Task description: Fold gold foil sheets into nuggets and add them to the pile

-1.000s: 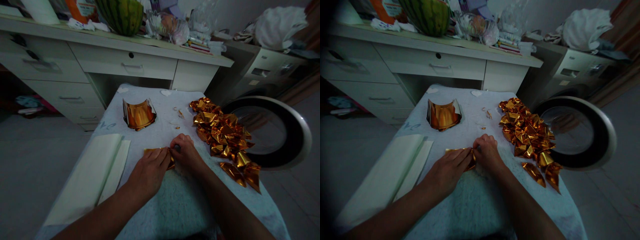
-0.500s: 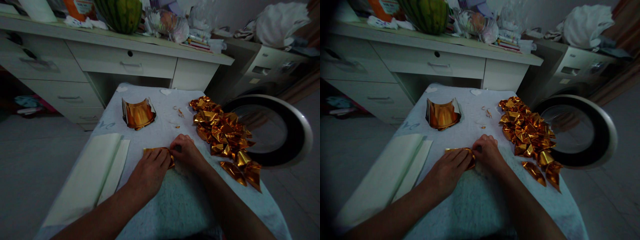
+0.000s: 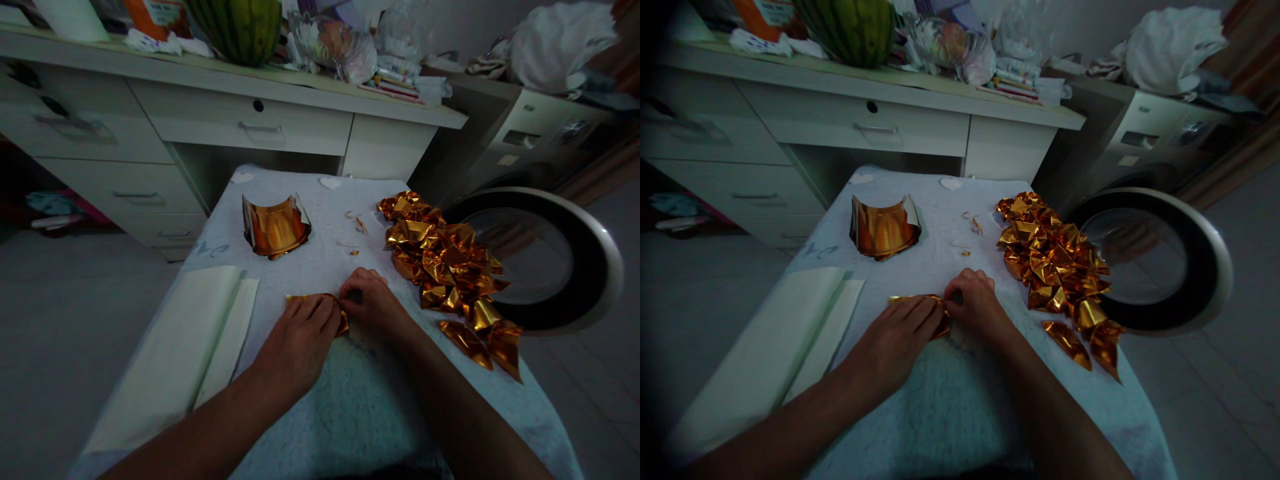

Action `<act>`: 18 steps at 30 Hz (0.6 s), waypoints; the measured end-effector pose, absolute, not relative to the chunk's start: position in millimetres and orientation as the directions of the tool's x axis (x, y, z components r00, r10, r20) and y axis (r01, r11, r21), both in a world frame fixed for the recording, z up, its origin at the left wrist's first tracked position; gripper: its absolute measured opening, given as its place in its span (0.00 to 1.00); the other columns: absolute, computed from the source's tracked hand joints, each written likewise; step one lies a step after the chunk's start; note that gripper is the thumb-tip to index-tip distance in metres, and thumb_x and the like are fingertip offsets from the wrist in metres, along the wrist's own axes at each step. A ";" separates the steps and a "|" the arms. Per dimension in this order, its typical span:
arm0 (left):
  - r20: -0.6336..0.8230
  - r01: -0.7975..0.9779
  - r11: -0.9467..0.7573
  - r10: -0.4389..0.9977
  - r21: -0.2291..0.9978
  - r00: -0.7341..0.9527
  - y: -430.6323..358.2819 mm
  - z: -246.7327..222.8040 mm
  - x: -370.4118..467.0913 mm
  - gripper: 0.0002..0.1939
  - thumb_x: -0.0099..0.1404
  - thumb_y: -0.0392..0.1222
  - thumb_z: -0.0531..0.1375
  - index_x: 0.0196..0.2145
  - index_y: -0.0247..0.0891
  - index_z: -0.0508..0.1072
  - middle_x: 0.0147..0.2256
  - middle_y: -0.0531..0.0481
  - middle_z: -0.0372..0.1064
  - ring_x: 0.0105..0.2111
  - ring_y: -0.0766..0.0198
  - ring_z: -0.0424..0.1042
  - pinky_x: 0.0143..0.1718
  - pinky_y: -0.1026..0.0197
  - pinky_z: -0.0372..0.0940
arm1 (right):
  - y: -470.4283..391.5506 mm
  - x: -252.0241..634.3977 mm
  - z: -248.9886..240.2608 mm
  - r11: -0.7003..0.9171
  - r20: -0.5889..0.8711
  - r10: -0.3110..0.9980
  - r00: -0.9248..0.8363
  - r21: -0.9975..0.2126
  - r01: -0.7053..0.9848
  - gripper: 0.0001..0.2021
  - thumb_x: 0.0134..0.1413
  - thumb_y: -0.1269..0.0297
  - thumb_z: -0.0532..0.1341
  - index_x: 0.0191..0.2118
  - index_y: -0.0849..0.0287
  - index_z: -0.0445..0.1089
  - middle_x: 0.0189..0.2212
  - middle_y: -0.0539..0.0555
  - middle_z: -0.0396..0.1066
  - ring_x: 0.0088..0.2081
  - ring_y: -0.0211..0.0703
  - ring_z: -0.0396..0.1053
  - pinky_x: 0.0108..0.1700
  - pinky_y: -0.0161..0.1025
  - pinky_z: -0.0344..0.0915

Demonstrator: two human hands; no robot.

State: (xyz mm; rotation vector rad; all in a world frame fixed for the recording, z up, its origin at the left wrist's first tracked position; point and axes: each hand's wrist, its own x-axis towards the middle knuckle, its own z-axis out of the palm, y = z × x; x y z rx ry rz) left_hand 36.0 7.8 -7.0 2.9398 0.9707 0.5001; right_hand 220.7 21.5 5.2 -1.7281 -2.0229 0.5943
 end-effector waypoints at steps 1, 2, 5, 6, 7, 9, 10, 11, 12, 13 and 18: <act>0.301 0.582 -0.807 0.581 0.097 0.756 7.8 -7.5 36.0 0.12 0.69 0.33 0.52 0.48 0.32 0.70 0.48 0.43 0.71 0.48 0.53 0.68 0.48 0.50 0.67 | 21.6 220.6 5.1 0.136 0.035 0.989 -0.141 -0.566 0.813 0.05 0.49 0.74 0.65 0.29 0.56 0.74 0.33 0.51 0.68 0.40 0.43 0.63 0.46 0.43 0.54; 0.302 0.585 -0.806 0.583 0.092 0.754 7.7 -7.9 35.9 0.12 0.70 0.33 0.52 0.48 0.32 0.70 0.48 0.43 0.71 0.48 0.53 0.68 0.49 0.50 0.67 | 21.6 220.6 5.2 0.131 0.033 0.990 -0.136 -0.566 0.814 0.05 0.49 0.74 0.65 0.29 0.57 0.74 0.33 0.51 0.68 0.40 0.43 0.63 0.46 0.43 0.54; 0.300 0.588 -0.804 0.583 0.083 0.755 7.5 -8.2 35.5 0.13 0.70 0.32 0.51 0.48 0.33 0.70 0.49 0.42 0.70 0.48 0.53 0.68 0.49 0.50 0.67 | 21.6 220.1 6.4 0.122 0.023 0.991 -0.133 -0.565 0.816 0.04 0.49 0.73 0.66 0.29 0.57 0.74 0.33 0.51 0.68 0.40 0.43 0.63 0.47 0.43 0.54; 0.295 0.587 -0.805 0.583 0.084 0.757 7.4 -7.9 35.3 0.13 0.70 0.32 0.51 0.49 0.33 0.70 0.50 0.42 0.70 0.49 0.53 0.68 0.48 0.50 0.67 | 21.5 219.9 7.0 0.122 0.020 0.991 -0.133 -0.565 0.816 0.04 0.49 0.73 0.66 0.29 0.57 0.74 0.33 0.51 0.68 0.40 0.43 0.63 0.47 0.43 0.54; 0.290 0.586 -0.806 0.583 0.087 0.759 7.4 -7.3 35.1 0.14 0.70 0.32 0.50 0.49 0.34 0.69 0.50 0.42 0.70 0.49 0.53 0.68 0.48 0.50 0.67 | 21.5 219.7 7.5 0.121 0.019 0.991 -0.134 -0.564 0.817 0.04 0.49 0.74 0.66 0.30 0.57 0.73 0.33 0.51 0.68 0.40 0.43 0.63 0.46 0.43 0.54; 0.282 0.592 -0.801 0.591 0.092 0.755 7.6 -5.9 34.8 0.14 0.70 0.32 0.50 0.50 0.34 0.69 0.51 0.43 0.70 0.49 0.53 0.68 0.48 0.50 0.66 | 21.4 219.2 8.5 0.116 0.021 0.992 -0.126 -0.564 0.818 0.05 0.49 0.74 0.65 0.30 0.57 0.73 0.33 0.51 0.68 0.41 0.44 0.63 0.46 0.42 0.54; 0.274 0.596 -0.797 0.597 0.095 0.754 7.9 -5.2 34.6 0.15 0.70 0.32 0.49 0.50 0.35 0.69 0.51 0.43 0.70 0.50 0.53 0.67 0.48 0.50 0.66 | 21.3 219.0 8.9 0.111 0.023 0.993 -0.118 -0.563 0.819 0.05 0.49 0.75 0.65 0.30 0.57 0.72 0.33 0.51 0.68 0.41 0.44 0.62 0.45 0.42 0.54; 0.264 0.601 -0.793 0.603 0.099 0.753 8.2 -4.6 34.4 0.15 0.70 0.32 0.49 0.50 0.35 0.69 0.52 0.43 0.70 0.50 0.53 0.67 0.49 0.49 0.65 | 21.3 218.7 9.2 0.106 0.026 0.994 -0.110 -0.563 0.819 0.05 0.49 0.75 0.64 0.30 0.58 0.72 0.33 0.51 0.68 0.41 0.44 0.62 0.45 0.42 0.54; 0.252 0.605 -0.790 0.609 0.105 0.752 8.7 -4.3 34.2 0.16 0.70 0.31 0.49 0.51 0.36 0.69 0.53 0.43 0.69 0.51 0.53 0.67 0.50 0.49 0.65 | 21.3 218.4 9.4 0.101 0.028 0.994 -0.103 -0.563 0.820 0.05 0.49 0.75 0.64 0.30 0.58 0.71 0.33 0.51 0.68 0.41 0.44 0.62 0.45 0.42 0.54; 0.239 0.607 -0.787 0.614 0.113 0.752 9.1 -4.3 33.9 0.16 0.70 0.31 0.49 0.51 0.37 0.69 0.54 0.44 0.69 0.52 0.53 0.66 0.50 0.49 0.64 | 21.3 218.0 9.5 0.097 0.029 0.995 -0.097 -0.562 0.822 0.05 0.49 0.75 0.64 0.30 0.58 0.71 0.33 0.51 0.68 0.41 0.44 0.62 0.44 0.42 0.54; 0.182 0.603 -0.777 0.629 0.180 0.756 10.8 -6.8 32.2 0.18 0.70 0.32 0.49 0.55 0.38 0.66 0.59 0.44 0.64 0.54 0.53 0.63 0.50 0.48 0.62 | 21.6 217.0 8.1 0.093 0.038 0.996 -0.087 -0.556 0.826 0.05 0.51 0.75 0.62 0.32 0.58 0.70 0.34 0.51 0.68 0.41 0.45 0.62 0.45 0.42 0.53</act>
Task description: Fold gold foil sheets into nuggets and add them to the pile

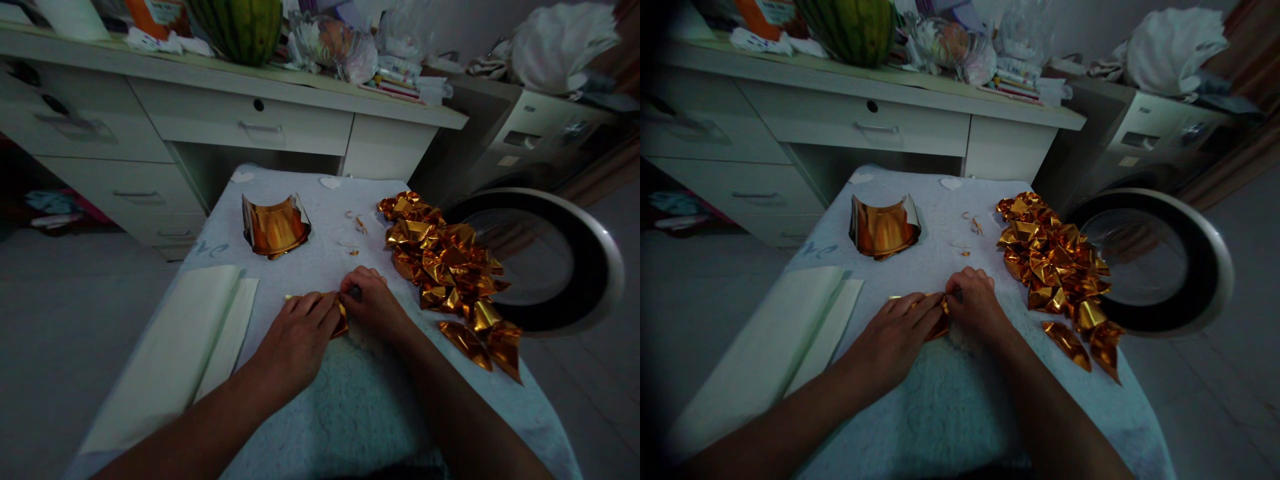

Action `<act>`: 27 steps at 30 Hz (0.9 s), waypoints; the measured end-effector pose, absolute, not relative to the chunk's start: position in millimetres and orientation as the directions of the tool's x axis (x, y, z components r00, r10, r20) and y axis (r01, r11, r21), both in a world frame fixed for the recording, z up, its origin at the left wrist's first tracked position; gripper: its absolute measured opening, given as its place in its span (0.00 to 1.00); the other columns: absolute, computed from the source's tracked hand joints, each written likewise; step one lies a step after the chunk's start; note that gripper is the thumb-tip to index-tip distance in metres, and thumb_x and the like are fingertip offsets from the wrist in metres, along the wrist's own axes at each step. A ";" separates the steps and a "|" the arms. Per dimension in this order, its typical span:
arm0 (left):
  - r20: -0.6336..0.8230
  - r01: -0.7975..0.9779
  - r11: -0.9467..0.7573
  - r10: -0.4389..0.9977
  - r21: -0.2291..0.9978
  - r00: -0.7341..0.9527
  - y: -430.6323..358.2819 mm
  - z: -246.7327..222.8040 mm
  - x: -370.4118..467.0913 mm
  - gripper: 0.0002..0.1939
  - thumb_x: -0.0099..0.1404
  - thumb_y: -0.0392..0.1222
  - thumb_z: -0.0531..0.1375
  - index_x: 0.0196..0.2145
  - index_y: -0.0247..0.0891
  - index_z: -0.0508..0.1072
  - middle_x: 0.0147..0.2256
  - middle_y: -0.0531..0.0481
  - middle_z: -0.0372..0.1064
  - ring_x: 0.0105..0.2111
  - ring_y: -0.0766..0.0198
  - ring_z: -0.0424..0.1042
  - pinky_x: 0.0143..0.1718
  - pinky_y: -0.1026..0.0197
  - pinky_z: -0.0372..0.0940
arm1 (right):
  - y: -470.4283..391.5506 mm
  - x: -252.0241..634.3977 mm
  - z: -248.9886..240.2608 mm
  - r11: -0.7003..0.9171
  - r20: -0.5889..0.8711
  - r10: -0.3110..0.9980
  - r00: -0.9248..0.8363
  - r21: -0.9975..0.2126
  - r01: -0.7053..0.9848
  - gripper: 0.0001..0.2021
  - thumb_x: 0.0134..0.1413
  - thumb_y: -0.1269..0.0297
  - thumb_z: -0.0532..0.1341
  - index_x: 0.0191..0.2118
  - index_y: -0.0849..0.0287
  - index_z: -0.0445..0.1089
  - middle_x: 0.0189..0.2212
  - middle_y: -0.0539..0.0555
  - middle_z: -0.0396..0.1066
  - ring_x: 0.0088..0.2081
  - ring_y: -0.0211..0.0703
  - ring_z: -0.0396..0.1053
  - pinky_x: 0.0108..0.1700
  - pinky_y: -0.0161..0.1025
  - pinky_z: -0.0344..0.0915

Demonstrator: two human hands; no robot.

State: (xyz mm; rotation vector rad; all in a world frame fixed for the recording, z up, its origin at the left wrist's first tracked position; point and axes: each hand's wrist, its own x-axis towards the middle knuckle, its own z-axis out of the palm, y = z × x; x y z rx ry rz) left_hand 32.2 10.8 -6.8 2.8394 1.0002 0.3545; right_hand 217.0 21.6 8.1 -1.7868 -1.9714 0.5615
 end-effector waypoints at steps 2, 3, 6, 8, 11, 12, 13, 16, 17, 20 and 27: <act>0.166 0.607 -0.769 0.637 0.199 0.753 11.3 -7.3 32.0 0.18 0.70 0.32 0.49 0.55 0.39 0.65 0.59 0.45 0.64 0.54 0.52 0.62 0.50 0.47 0.62 | 21.8 216.7 7.4 0.098 0.048 0.995 -0.086 -0.557 0.824 0.05 0.51 0.74 0.62 0.33 0.57 0.71 0.34 0.51 0.69 0.41 0.45 0.62 0.45 0.42 0.53; 0.160 0.607 -0.767 0.639 0.206 0.753 11.7 -7.3 32.0 0.18 0.70 0.33 0.49 0.56 0.39 0.65 0.59 0.45 0.64 0.54 0.52 0.62 0.50 0.47 0.62 | 22.0 216.6 7.3 0.099 0.051 0.995 -0.085 -0.557 0.825 0.05 0.51 0.74 0.62 0.33 0.57 0.71 0.34 0.51 0.69 0.41 0.45 0.62 0.44 0.42 0.52; 0.141 0.602 -0.764 0.639 0.230 0.756 13.5 -6.0 32.3 0.18 0.70 0.32 0.50 0.56 0.39 0.65 0.59 0.46 0.64 0.54 0.53 0.62 0.50 0.48 0.61 | 22.7 216.0 7.6 0.099 0.054 0.995 -0.083 -0.553 0.827 0.05 0.52 0.74 0.61 0.33 0.57 0.71 0.34 0.51 0.69 0.41 0.45 0.62 0.44 0.41 0.52; 0.132 0.600 -0.758 0.643 0.256 0.755 14.7 -4.4 32.5 0.18 0.70 0.32 0.50 0.56 0.40 0.65 0.59 0.47 0.64 0.53 0.54 0.62 0.49 0.49 0.61 | 23.2 215.5 8.0 0.098 0.050 0.995 -0.084 -0.549 0.830 0.05 0.52 0.74 0.62 0.32 0.57 0.72 0.34 0.52 0.69 0.41 0.45 0.62 0.44 0.41 0.52; 0.138 0.594 -0.751 0.647 0.288 0.750 16.0 -2.0 32.9 0.17 0.71 0.33 0.49 0.55 0.40 0.66 0.58 0.48 0.65 0.52 0.55 0.63 0.49 0.50 0.62 | 23.7 214.7 7.9 0.092 0.044 0.996 -0.080 -0.533 0.841 0.05 0.52 0.74 0.62 0.32 0.57 0.72 0.34 0.52 0.69 0.41 0.45 0.62 0.43 0.41 0.51; 0.143 0.589 -0.753 0.644 0.293 0.752 16.3 -1.5 33.1 0.17 0.71 0.34 0.49 0.55 0.40 0.67 0.58 0.47 0.65 0.52 0.55 0.63 0.48 0.50 0.62 | 23.8 214.5 7.7 0.092 0.045 0.996 -0.081 -0.527 0.845 0.04 0.52 0.74 0.62 0.32 0.57 0.72 0.34 0.52 0.69 0.41 0.46 0.62 0.43 0.41 0.51; 0.147 0.584 -0.757 0.640 0.294 0.755 16.5 -1.3 33.3 0.16 0.71 0.34 0.50 0.54 0.40 0.67 0.57 0.46 0.66 0.52 0.55 0.63 0.48 0.51 0.62 | 23.8 214.5 7.2 0.095 0.047 0.995 -0.083 -0.520 0.849 0.04 0.53 0.73 0.62 0.32 0.57 0.72 0.34 0.52 0.69 0.41 0.46 0.62 0.43 0.41 0.51; 0.162 0.579 -0.762 0.636 0.291 0.755 17.3 -2.6 34.2 0.14 0.71 0.37 0.51 0.52 0.39 0.69 0.57 0.45 0.67 0.51 0.55 0.64 0.48 0.50 0.62 | 24.0 214.7 5.5 0.108 0.053 0.994 -0.094 -0.512 0.852 0.04 0.54 0.73 0.61 0.32 0.57 0.72 0.34 0.52 0.68 0.41 0.46 0.62 0.43 0.41 0.50; 0.165 0.581 -0.760 0.638 0.291 0.752 17.6 -3.4 34.5 0.14 0.71 0.38 0.52 0.53 0.39 0.69 0.57 0.45 0.66 0.51 0.54 0.64 0.48 0.50 0.62 | 24.0 214.9 4.9 0.111 0.055 0.994 -0.097 -0.513 0.851 0.04 0.54 0.73 0.61 0.32 0.57 0.72 0.34 0.52 0.68 0.41 0.46 0.62 0.43 0.41 0.50; 0.165 0.585 -0.752 0.646 0.302 0.745 17.9 -4.9 35.0 0.15 0.71 0.38 0.53 0.53 0.40 0.68 0.57 0.46 0.66 0.51 0.54 0.64 0.48 0.50 0.62 | 24.2 215.3 3.8 0.123 0.061 0.992 -0.106 -0.516 0.848 0.04 0.55 0.73 0.61 0.31 0.57 0.72 0.34 0.52 0.68 0.40 0.45 0.61 0.42 0.41 0.50; 0.138 0.606 -0.752 0.650 0.259 0.748 15.5 -0.3 35.4 0.15 0.71 0.35 0.51 0.53 0.38 0.66 0.55 0.46 0.68 0.50 0.54 0.65 0.47 0.50 0.62 | 23.9 214.4 4.9 0.142 0.070 0.990 -0.123 -0.518 0.843 0.05 0.56 0.74 0.60 0.30 0.58 0.70 0.34 0.52 0.68 0.41 0.45 0.60 0.42 0.41 0.50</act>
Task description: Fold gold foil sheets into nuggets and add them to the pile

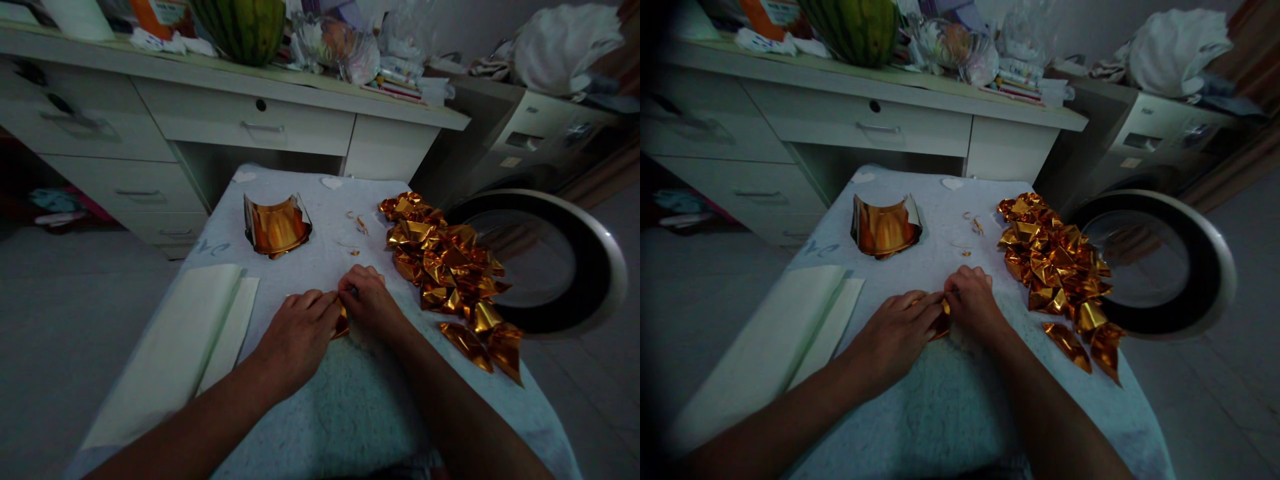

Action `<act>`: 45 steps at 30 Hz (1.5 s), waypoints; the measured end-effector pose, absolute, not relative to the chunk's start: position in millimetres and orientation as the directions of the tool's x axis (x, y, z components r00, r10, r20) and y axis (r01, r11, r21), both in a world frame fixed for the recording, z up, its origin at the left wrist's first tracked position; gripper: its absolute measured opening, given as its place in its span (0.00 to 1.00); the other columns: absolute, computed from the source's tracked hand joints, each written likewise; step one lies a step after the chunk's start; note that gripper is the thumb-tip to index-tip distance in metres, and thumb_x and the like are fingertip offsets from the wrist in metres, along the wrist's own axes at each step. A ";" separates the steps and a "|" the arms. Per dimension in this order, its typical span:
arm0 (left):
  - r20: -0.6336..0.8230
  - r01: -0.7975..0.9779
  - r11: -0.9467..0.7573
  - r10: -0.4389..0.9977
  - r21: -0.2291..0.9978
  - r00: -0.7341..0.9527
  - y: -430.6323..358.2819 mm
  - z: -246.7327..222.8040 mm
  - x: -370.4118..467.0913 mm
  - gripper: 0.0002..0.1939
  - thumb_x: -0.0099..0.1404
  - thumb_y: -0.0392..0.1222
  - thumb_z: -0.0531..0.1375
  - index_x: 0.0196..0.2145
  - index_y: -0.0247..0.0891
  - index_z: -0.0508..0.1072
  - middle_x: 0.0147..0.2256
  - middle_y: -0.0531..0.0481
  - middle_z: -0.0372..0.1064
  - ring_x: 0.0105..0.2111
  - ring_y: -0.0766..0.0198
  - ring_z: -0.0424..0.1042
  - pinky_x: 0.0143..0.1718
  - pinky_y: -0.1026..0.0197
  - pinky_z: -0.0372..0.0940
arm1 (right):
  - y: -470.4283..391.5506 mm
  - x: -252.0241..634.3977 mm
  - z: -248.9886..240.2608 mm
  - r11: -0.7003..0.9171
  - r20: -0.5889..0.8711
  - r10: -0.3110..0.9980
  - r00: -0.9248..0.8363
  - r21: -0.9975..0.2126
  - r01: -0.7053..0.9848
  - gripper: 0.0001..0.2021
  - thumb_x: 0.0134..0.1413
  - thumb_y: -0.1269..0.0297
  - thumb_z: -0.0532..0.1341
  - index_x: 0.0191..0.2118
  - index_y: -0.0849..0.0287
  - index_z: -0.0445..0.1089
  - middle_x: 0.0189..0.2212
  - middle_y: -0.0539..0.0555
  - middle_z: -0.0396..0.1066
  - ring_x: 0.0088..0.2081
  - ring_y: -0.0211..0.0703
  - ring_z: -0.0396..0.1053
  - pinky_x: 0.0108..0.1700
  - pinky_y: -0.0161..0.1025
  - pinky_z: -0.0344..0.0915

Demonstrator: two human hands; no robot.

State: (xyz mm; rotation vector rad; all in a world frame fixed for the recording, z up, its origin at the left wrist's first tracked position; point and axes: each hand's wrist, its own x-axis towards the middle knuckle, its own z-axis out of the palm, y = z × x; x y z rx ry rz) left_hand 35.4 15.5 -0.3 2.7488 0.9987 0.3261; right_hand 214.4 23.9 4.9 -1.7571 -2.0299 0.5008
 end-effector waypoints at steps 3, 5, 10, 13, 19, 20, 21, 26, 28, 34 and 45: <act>0.136 0.605 -0.752 0.649 0.260 0.748 14.7 1.5 35.6 0.14 0.71 0.35 0.51 0.53 0.38 0.66 0.55 0.46 0.68 0.50 0.54 0.65 0.46 0.51 0.62 | 23.4 213.9 4.6 0.152 0.079 0.988 -0.129 -0.519 0.841 0.05 0.56 0.74 0.60 0.30 0.58 0.70 0.34 0.51 0.68 0.41 0.45 0.60 0.42 0.41 0.50; 0.140 0.607 -0.753 0.650 0.256 0.747 14.6 1.8 35.7 0.14 0.71 0.35 0.50 0.53 0.38 0.66 0.54 0.46 0.68 0.50 0.54 0.65 0.46 0.50 0.62 | 23.0 213.8 3.9 0.157 0.087 0.988 -0.130 -0.519 0.840 0.05 0.56 0.73 0.60 0.30 0.58 0.70 0.34 0.51 0.68 0.41 0.45 0.60 0.41 0.41 0.50; 0.151 0.602 -0.761 0.642 0.241 0.752 15.3 -0.6 35.9 0.14 0.70 0.35 0.51 0.52 0.38 0.66 0.54 0.46 0.68 0.50 0.54 0.65 0.46 0.50 0.62 | 22.7 214.5 1.9 0.167 0.110 0.986 -0.128 -0.518 0.839 0.05 0.56 0.73 0.60 0.30 0.58 0.69 0.33 0.52 0.68 0.41 0.45 0.59 0.42 0.41 0.50; 0.165 0.602 -0.762 0.643 0.238 0.748 16.0 -2.9 36.1 0.15 0.69 0.34 0.52 0.53 0.39 0.65 0.54 0.46 0.68 0.50 0.54 0.65 0.45 0.50 0.62 | 22.8 214.4 1.6 0.174 0.118 0.984 -0.132 -0.506 0.845 0.06 0.55 0.74 0.60 0.29 0.58 0.69 0.33 0.52 0.68 0.40 0.45 0.59 0.42 0.41 0.50; 0.159 0.600 -0.760 0.643 0.250 0.749 16.7 -2.1 36.4 0.13 0.70 0.35 0.52 0.52 0.39 0.65 0.53 0.46 0.68 0.49 0.54 0.65 0.43 0.50 0.62 | 22.4 213.8 1.4 0.183 0.120 0.983 -0.142 -0.495 0.849 0.05 0.55 0.74 0.61 0.30 0.59 0.69 0.34 0.52 0.68 0.40 0.46 0.59 0.42 0.41 0.50; 0.157 0.597 -0.760 0.643 0.257 0.750 16.6 -1.5 36.3 0.13 0.70 0.35 0.52 0.52 0.40 0.65 0.53 0.46 0.69 0.49 0.54 0.65 0.43 0.50 0.62 | 22.4 213.9 1.4 0.184 0.121 0.982 -0.143 -0.497 0.848 0.05 0.55 0.74 0.61 0.30 0.59 0.69 0.34 0.52 0.68 0.41 0.46 0.59 0.42 0.41 0.50; 0.155 0.594 -0.760 0.641 0.264 0.752 16.6 -0.9 36.1 0.13 0.70 0.35 0.51 0.52 0.40 0.65 0.53 0.46 0.69 0.49 0.54 0.65 0.44 0.50 0.62 | 22.4 213.9 1.4 0.184 0.120 0.982 -0.143 -0.499 0.847 0.05 0.55 0.74 0.61 0.30 0.59 0.69 0.34 0.52 0.68 0.41 0.46 0.59 0.42 0.41 0.51; 0.153 0.590 -0.760 0.640 0.271 0.753 16.5 0.4 35.6 0.13 0.71 0.35 0.51 0.52 0.40 0.65 0.53 0.47 0.69 0.48 0.54 0.65 0.44 0.50 0.61 | 23.0 214.0 1.3 0.190 0.118 0.982 -0.151 -0.498 0.846 0.05 0.55 0.75 0.60 0.30 0.60 0.68 0.34 0.53 0.68 0.41 0.46 0.59 0.42 0.41 0.51; 0.154 0.588 -0.761 0.638 0.272 0.754 16.9 0.3 35.8 0.12 0.71 0.36 0.50 0.51 0.39 0.65 0.52 0.47 0.69 0.48 0.54 0.66 0.44 0.51 0.61 | 23.3 214.0 1.0 0.192 0.117 0.981 -0.154 -0.496 0.847 0.05 0.56 0.75 0.60 0.30 0.59 0.68 0.34 0.53 0.68 0.41 0.46 0.59 0.42 0.42 0.51; 0.148 0.590 -0.758 0.641 0.278 0.753 17.8 1.1 36.7 0.12 0.70 0.34 0.52 0.50 0.39 0.66 0.50 0.48 0.70 0.47 0.54 0.66 0.43 0.50 0.61 | 23.1 214.9 0.0 0.209 0.131 0.978 -0.165 -0.491 0.846 0.05 0.55 0.75 0.60 0.30 0.59 0.68 0.34 0.52 0.68 0.41 0.46 0.58 0.41 0.42 0.50; 0.132 0.580 -0.759 0.634 0.296 0.762 18.0 -2.4 34.9 0.13 0.71 0.36 0.51 0.52 0.39 0.66 0.53 0.48 0.69 0.49 0.54 0.65 0.45 0.50 0.61 | 22.7 215.7 -3.1 0.238 0.149 0.971 -0.188 -0.491 0.838 0.05 0.55 0.75 0.60 0.30 0.59 0.67 0.34 0.52 0.67 0.40 0.46 0.58 0.41 0.41 0.50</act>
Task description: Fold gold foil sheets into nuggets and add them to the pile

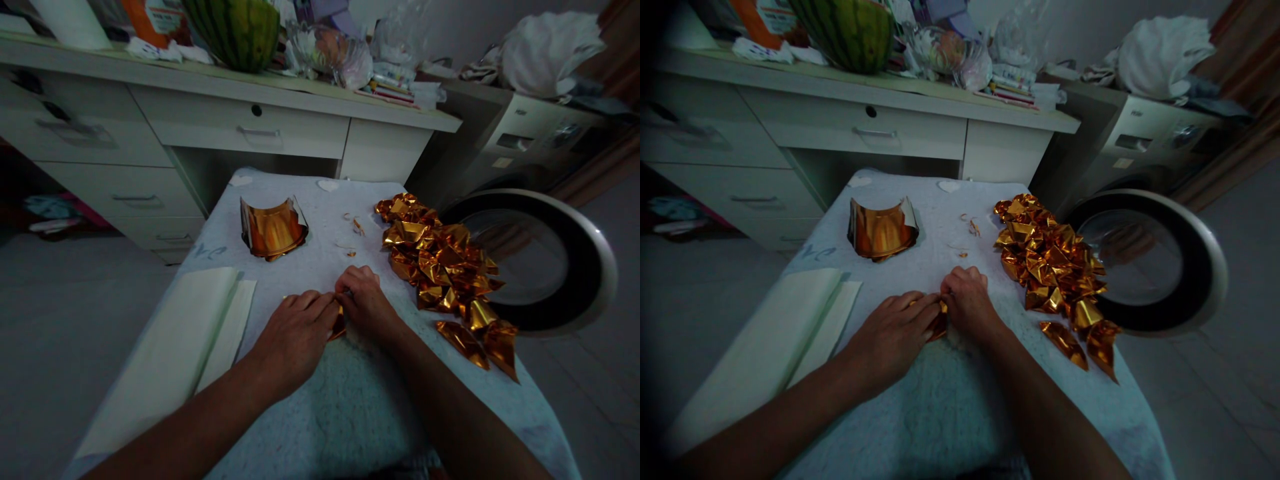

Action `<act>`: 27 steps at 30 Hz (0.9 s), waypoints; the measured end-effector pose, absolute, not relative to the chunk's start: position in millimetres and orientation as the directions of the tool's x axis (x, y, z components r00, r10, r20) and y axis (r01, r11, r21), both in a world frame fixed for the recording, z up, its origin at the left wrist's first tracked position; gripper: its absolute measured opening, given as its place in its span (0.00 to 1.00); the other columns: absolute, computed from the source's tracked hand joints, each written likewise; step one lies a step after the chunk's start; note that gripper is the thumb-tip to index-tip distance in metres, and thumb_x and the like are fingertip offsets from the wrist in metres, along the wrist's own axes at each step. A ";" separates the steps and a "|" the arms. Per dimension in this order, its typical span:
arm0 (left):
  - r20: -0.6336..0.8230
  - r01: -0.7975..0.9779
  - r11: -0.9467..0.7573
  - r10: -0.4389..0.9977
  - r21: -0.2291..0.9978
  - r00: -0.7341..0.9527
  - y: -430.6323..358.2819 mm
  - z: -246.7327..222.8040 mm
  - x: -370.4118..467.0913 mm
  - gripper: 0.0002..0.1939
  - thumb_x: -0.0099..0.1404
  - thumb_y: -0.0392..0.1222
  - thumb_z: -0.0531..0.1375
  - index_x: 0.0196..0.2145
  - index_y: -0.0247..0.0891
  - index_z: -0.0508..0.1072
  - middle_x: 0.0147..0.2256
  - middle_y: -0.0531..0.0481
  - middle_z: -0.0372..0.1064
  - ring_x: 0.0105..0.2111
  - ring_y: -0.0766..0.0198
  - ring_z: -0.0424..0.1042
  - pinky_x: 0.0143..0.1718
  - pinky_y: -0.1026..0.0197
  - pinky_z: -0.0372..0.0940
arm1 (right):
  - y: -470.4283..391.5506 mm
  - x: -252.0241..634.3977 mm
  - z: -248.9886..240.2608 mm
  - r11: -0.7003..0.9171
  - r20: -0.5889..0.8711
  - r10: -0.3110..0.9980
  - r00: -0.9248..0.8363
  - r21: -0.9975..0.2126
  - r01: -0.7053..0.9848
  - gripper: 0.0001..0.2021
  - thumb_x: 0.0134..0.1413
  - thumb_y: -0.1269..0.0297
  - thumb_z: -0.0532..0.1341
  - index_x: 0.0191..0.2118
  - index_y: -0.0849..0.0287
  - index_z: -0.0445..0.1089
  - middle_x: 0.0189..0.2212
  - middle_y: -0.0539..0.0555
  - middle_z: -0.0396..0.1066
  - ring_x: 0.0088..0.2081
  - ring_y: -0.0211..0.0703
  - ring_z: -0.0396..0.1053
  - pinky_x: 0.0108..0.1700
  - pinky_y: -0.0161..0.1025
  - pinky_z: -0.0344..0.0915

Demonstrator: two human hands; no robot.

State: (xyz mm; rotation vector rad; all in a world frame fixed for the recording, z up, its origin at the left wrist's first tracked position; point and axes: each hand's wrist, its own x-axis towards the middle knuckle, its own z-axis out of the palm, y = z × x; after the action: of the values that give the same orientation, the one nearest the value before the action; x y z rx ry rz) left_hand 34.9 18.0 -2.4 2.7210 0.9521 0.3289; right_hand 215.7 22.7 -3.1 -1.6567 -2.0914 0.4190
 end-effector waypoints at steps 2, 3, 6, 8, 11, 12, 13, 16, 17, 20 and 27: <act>0.137 0.582 -0.756 0.638 0.301 0.758 18.3 -2.1 35.2 0.13 0.71 0.35 0.51 0.52 0.39 0.65 0.52 0.49 0.69 0.48 0.55 0.65 0.44 0.50 0.61 | 22.9 216.0 -3.1 0.243 0.151 0.970 -0.192 -0.491 0.837 0.05 0.55 0.75 0.60 0.30 0.59 0.67 0.34 0.52 0.67 0.40 0.45 0.58 0.41 0.41 0.50; 0.138 0.584 -0.754 0.640 0.302 0.756 18.1 -1.8 35.4 0.13 0.71 0.36 0.51 0.52 0.40 0.66 0.52 0.49 0.69 0.48 0.55 0.65 0.44 0.50 0.61 | 23.0 216.1 -2.9 0.243 0.151 0.969 -0.193 -0.491 0.836 0.05 0.55 0.75 0.60 0.30 0.59 0.67 0.34 0.52 0.67 0.40 0.45 0.58 0.41 0.41 0.50; 0.137 0.589 -0.750 0.645 0.302 0.752 17.1 0.0 35.6 0.13 0.71 0.36 0.51 0.52 0.40 0.66 0.51 0.48 0.70 0.47 0.55 0.65 0.44 0.51 0.61 | 23.0 216.7 -2.4 0.238 0.147 0.971 -0.190 -0.494 0.836 0.05 0.55 0.74 0.60 0.31 0.59 0.67 0.34 0.52 0.67 0.41 0.46 0.58 0.41 0.41 0.50; 0.135 0.588 -0.754 0.642 0.293 0.755 16.2 0.8 35.4 0.14 0.71 0.36 0.51 0.52 0.40 0.66 0.52 0.48 0.69 0.48 0.55 0.65 0.45 0.51 0.61 | 22.9 217.3 -2.4 0.230 0.144 0.973 -0.181 -0.500 0.835 0.05 0.55 0.74 0.60 0.30 0.59 0.67 0.34 0.52 0.68 0.41 0.46 0.59 0.42 0.41 0.51; 0.139 0.585 -0.765 0.632 0.271 0.762 15.8 -0.2 34.6 0.16 0.70 0.35 0.51 0.54 0.38 0.65 0.55 0.46 0.68 0.50 0.54 0.65 0.46 0.50 0.61 | 22.2 217.7 -3.3 0.213 0.150 0.976 -0.158 -0.513 0.831 0.04 0.54 0.74 0.60 0.31 0.58 0.68 0.34 0.52 0.68 0.41 0.46 0.59 0.42 0.42 0.51; 0.144 0.585 -0.767 0.631 0.264 0.762 16.0 -1.1 34.3 0.16 0.70 0.35 0.52 0.55 0.38 0.64 0.55 0.46 0.68 0.51 0.54 0.65 0.47 0.50 0.61 | 21.8 217.7 -3.7 0.209 0.158 0.976 -0.148 -0.517 0.830 0.04 0.53 0.74 0.60 0.32 0.58 0.69 0.35 0.52 0.68 0.41 0.46 0.59 0.43 0.42 0.51; 0.149 0.587 -0.767 0.632 0.259 0.760 16.3 -2.3 34.1 0.17 0.70 0.35 0.52 0.55 0.37 0.64 0.55 0.45 0.68 0.51 0.54 0.65 0.47 0.49 0.61 | 21.4 217.5 -4.1 0.205 0.164 0.977 -0.138 -0.518 0.830 0.04 0.53 0.74 0.61 0.34 0.58 0.69 0.36 0.52 0.68 0.42 0.46 0.60 0.43 0.42 0.51; 0.165 0.585 -0.765 0.635 0.268 0.755 17.9 -5.0 33.7 0.16 0.70 0.36 0.53 0.55 0.37 0.65 0.53 0.45 0.69 0.51 0.54 0.65 0.48 0.49 0.62 | 20.6 216.6 -4.6 0.195 0.164 0.978 -0.128 -0.511 0.837 0.06 0.52 0.72 0.61 0.37 0.57 0.70 0.38 0.53 0.67 0.43 0.47 0.60 0.44 0.42 0.52; 0.171 0.580 -0.766 0.633 0.276 0.755 18.5 -5.0 33.7 0.16 0.70 0.36 0.53 0.54 0.37 0.66 0.53 0.45 0.69 0.50 0.54 0.65 0.48 0.49 0.62 | 20.5 216.3 -4.6 0.191 0.158 0.979 -0.128 -0.507 0.840 0.06 0.53 0.72 0.61 0.37 0.57 0.70 0.38 0.53 0.67 0.44 0.47 0.59 0.44 0.43 0.52; 0.175 0.562 -0.768 0.626 0.309 0.760 19.5 -1.3 33.7 0.13 0.69 0.36 0.54 0.51 0.37 0.68 0.49 0.45 0.71 0.47 0.55 0.67 0.47 0.50 0.64 | 20.9 216.3 -4.3 0.187 0.142 0.981 -0.134 -0.498 0.847 0.04 0.54 0.70 0.61 0.36 0.57 0.71 0.37 0.53 0.67 0.44 0.48 0.59 0.43 0.43 0.51; 0.161 0.584 -0.732 0.661 0.350 0.732 22.1 4.4 34.0 0.08 0.68 0.34 0.55 0.42 0.37 0.71 0.41 0.46 0.72 0.43 0.57 0.70 0.45 0.52 0.66 | 23.2 215.1 -2.2 0.184 0.131 0.982 -0.136 -0.499 0.847 0.04 0.52 0.71 0.61 0.34 0.57 0.71 0.36 0.53 0.67 0.43 0.47 0.59 0.42 0.42 0.50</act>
State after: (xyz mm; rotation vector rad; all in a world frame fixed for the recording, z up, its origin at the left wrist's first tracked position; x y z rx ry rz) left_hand 34.0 22.1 4.4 2.6602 0.9784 0.4008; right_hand 215.1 23.2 -2.2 -1.7155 -2.0410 0.4279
